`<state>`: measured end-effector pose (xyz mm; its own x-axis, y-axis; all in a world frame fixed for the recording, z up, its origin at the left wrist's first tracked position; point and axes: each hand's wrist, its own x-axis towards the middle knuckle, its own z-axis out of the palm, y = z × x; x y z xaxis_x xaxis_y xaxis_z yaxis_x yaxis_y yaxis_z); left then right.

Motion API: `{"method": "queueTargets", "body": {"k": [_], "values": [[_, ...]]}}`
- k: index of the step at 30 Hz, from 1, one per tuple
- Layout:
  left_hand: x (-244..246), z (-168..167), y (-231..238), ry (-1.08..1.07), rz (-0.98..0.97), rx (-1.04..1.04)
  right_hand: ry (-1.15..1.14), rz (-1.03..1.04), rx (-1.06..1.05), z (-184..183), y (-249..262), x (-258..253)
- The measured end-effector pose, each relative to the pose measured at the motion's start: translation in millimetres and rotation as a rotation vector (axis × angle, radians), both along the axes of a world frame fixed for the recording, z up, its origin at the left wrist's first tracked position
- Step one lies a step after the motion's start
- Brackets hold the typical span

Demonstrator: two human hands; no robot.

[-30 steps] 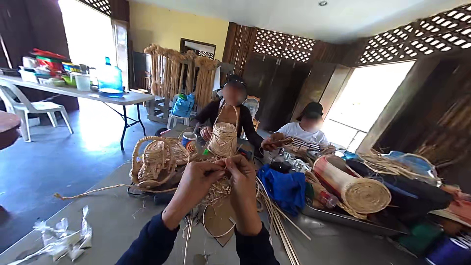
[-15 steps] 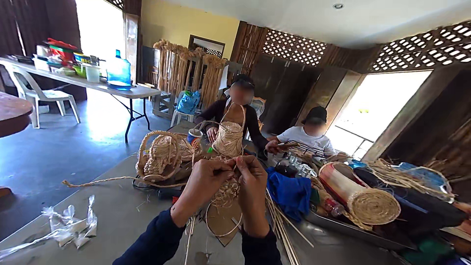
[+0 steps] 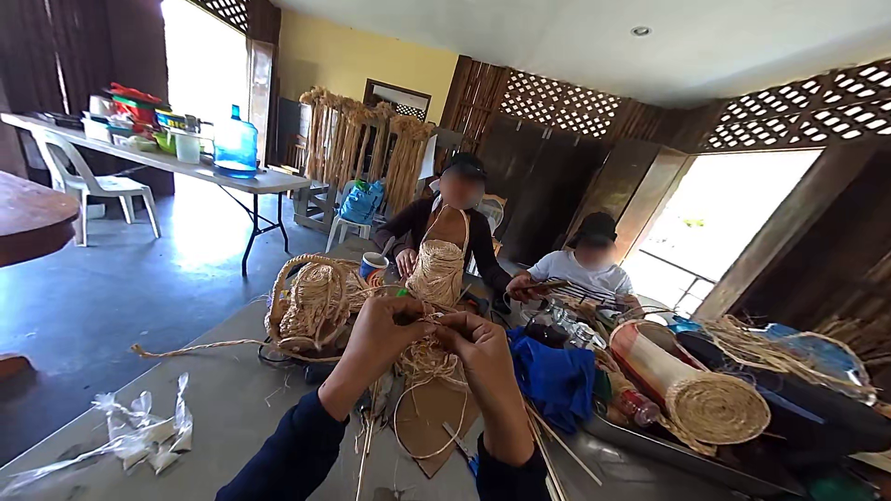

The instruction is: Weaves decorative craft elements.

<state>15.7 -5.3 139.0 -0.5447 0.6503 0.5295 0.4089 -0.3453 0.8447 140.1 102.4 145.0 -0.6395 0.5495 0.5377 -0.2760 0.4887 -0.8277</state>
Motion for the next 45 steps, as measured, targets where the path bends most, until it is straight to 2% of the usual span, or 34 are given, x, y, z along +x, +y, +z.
{"method": "queueTargets", "body": {"k": [7,20,25,30,45], "values": [[5,2,-5,0.133,0.108,-0.019,0.022,-0.004,0.039,0,0,2],[10,5,-6,0.071,0.230,-0.024,0.011,-0.005,0.011,1,-4,0],[9,4,-5,0.079,0.222,-0.023,0.021,-0.033,0.111,-2,0,-1],[13,3,-4,0.126,0.240,0.019,-0.057,0.091,0.028,3,3,7],[12,4,-8,0.121,0.192,0.044,-0.068,0.088,0.022,5,5,7]]}}
